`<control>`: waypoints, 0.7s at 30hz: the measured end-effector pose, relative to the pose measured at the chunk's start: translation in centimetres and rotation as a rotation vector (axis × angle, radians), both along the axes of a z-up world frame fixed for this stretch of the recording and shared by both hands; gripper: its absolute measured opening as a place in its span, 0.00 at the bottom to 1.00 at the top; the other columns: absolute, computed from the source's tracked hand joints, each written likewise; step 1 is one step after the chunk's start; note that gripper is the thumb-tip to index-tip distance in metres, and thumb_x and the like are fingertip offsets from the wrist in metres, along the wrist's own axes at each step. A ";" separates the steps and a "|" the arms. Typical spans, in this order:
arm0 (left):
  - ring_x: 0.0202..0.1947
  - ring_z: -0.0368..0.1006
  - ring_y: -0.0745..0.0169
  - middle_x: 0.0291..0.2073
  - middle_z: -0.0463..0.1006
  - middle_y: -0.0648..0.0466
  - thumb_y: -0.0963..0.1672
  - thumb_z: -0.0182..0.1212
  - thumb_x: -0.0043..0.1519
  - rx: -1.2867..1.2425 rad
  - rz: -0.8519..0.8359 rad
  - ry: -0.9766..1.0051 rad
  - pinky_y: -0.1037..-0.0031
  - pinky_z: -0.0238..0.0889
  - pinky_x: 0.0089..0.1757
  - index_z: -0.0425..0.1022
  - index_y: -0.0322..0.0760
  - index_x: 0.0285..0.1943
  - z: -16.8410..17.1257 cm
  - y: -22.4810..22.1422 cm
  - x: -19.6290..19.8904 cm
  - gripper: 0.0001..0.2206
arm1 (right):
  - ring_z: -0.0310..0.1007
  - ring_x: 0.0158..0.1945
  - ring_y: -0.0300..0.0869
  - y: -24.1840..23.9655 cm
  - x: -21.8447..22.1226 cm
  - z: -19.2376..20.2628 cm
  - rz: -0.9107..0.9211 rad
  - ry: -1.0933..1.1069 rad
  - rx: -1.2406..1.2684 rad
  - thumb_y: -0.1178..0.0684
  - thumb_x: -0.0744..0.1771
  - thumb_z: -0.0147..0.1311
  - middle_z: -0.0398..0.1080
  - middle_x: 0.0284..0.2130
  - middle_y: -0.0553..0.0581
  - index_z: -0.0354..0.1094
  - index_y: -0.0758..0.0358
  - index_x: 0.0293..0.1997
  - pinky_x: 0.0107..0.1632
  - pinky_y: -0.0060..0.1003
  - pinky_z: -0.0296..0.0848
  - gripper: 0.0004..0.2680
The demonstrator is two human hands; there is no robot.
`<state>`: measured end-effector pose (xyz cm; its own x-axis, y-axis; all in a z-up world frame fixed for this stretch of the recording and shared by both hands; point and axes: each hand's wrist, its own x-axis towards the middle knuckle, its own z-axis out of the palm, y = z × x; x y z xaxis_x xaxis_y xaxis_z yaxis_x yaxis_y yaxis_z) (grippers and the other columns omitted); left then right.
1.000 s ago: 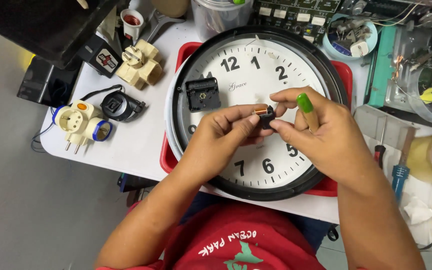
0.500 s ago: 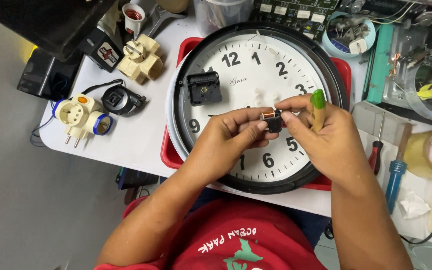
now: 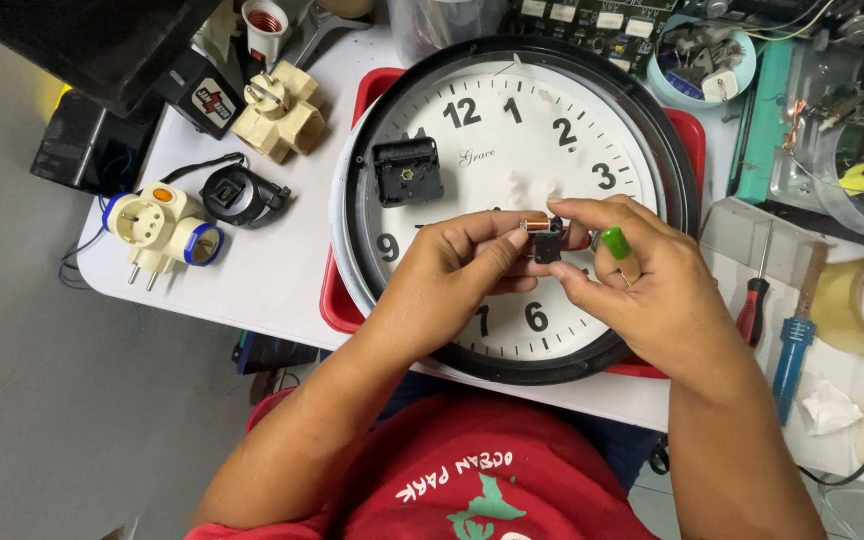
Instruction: Cleaning and inspecting the internal components of a wall clock movement, specifically the electronic coil and circuit board, using a brush and a small probe.
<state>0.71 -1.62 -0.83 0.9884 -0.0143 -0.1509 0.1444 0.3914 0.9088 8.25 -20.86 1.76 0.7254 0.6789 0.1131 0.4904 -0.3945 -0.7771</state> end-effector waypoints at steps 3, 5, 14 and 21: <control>0.45 0.80 0.64 0.50 0.83 0.47 0.44 0.52 0.69 -0.002 0.014 0.003 0.75 0.78 0.49 0.74 0.29 0.64 -0.1 -0.1 0.0 0.17 | 0.54 0.23 0.31 0.0 0.0 0.0 0.018 -0.018 -0.003 0.62 0.63 0.66 0.67 0.40 0.50 0.67 0.53 0.66 0.56 0.30 0.70 0.23; 0.43 0.78 0.68 0.51 0.83 0.48 0.44 0.51 0.69 0.009 0.008 -0.007 0.76 0.78 0.49 0.74 0.30 0.64 0.1 -0.1 -0.1 0.17 | 0.52 0.22 0.31 0.0 0.0 -0.1 0.016 -0.018 -0.006 0.61 0.64 0.66 0.66 0.40 0.50 0.67 0.52 0.66 0.49 0.28 0.67 0.22; 0.41 0.77 0.70 0.38 0.80 0.56 0.44 0.52 0.69 0.074 0.015 -0.021 0.76 0.76 0.51 0.77 0.31 0.60 -0.4 -0.3 -0.4 0.15 | 0.49 0.21 0.31 -0.3 -0.2 -0.2 -0.037 0.027 -0.013 0.61 0.64 0.65 0.61 0.30 0.48 0.69 0.54 0.60 0.35 0.26 0.62 0.18; 0.47 0.82 0.60 0.47 0.83 0.46 0.43 0.54 0.67 0.052 0.068 0.022 0.72 0.78 0.53 0.74 0.29 0.62 -0.1 -0.4 -0.7 0.17 | 0.53 0.24 0.32 -0.5 0.0 -0.7 -0.054 -0.030 -0.027 0.60 0.64 0.65 0.50 0.17 0.44 0.69 0.54 0.59 0.60 0.31 0.69 0.18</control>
